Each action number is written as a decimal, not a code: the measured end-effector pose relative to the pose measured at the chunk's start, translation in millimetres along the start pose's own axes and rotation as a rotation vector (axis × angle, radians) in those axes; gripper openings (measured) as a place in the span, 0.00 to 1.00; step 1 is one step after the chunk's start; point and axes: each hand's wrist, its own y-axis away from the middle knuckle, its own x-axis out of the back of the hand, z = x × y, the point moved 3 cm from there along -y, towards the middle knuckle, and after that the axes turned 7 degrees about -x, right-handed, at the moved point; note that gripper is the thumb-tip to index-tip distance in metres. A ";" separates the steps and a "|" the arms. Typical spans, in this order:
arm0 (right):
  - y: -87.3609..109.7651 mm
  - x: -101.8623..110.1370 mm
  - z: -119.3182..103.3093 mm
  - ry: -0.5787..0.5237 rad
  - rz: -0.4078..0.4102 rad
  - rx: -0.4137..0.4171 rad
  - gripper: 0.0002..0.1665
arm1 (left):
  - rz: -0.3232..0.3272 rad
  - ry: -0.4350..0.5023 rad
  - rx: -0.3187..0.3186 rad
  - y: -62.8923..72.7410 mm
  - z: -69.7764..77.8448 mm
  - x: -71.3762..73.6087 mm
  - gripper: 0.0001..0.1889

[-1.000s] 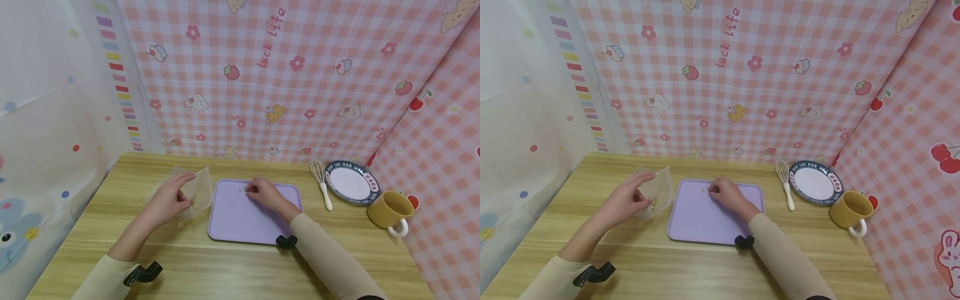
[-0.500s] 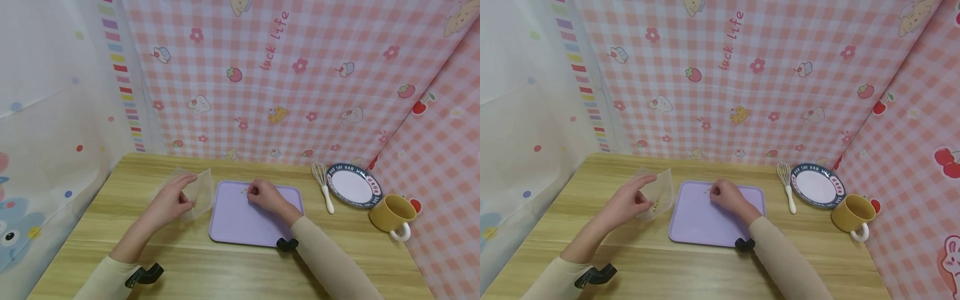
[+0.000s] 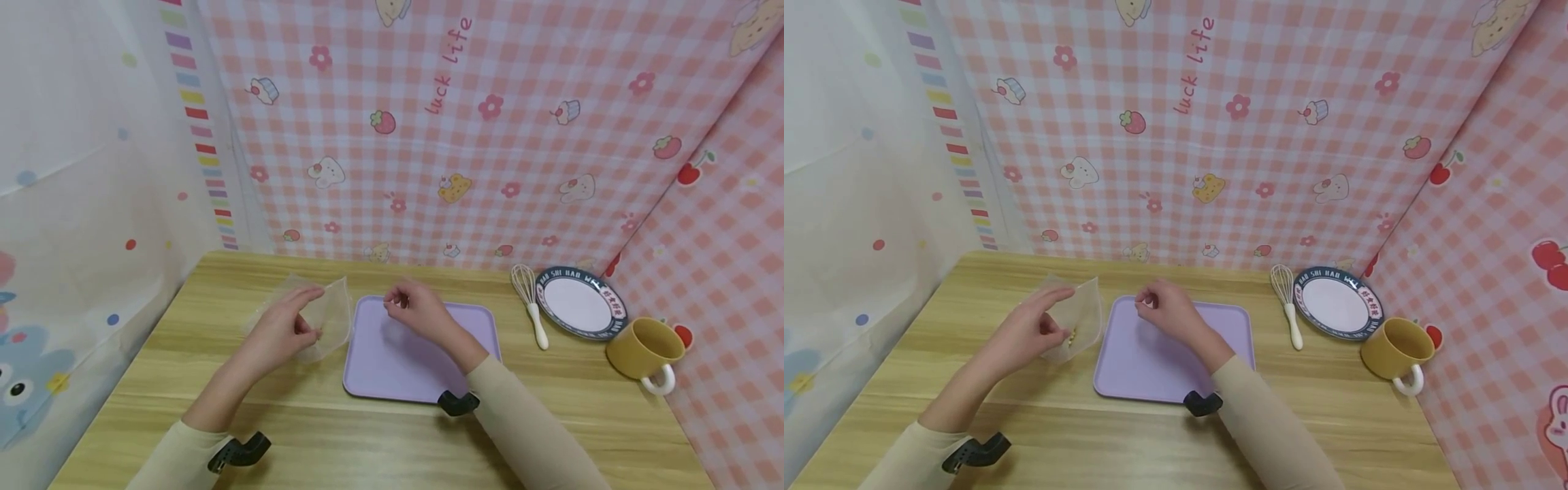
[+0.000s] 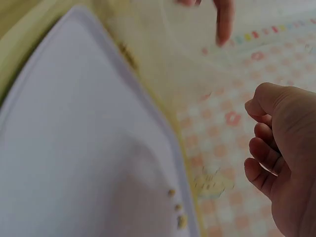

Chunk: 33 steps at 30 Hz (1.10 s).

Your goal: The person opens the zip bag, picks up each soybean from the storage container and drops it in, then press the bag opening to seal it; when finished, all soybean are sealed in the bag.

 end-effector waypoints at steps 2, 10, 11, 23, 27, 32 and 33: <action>-1.1 -1.8 -10.9 -0.031 0.012 0.036 0.03 | -0.001 0.003 0.001 0.2 0.5 0.0 0.40; -5.4 -18.3 -43.3 -0.072 0.012 0.154 0.02 | -0.001 0.015 0.007 2.7 1.6 -1.1 0.40; -5.9 -20.7 -46.7 -0.072 0.005 0.163 0.02 | 0.001 0.016 0.007 2.7 1.8 -1.3 0.40; -17.6 -44.2 -62.5 -0.018 -0.022 0.193 0.02 | 0.006 0.015 -0.005 1.3 2.8 -1.5 0.40; -19.3 -46.1 -61.6 -0.011 -0.011 0.174 0.02 | 0.001 0.021 -0.002 1.4 2.4 -1.7 0.40; -18.8 -45.4 -59.6 -0.003 -0.013 0.154 0.02 | -0.005 0.022 0.014 2.3 2.5 -1.4 0.41; -18.4 -45.0 -58.9 -0.005 -0.014 0.150 0.02 | -0.006 0.021 0.015 2.5 2.1 -1.4 0.41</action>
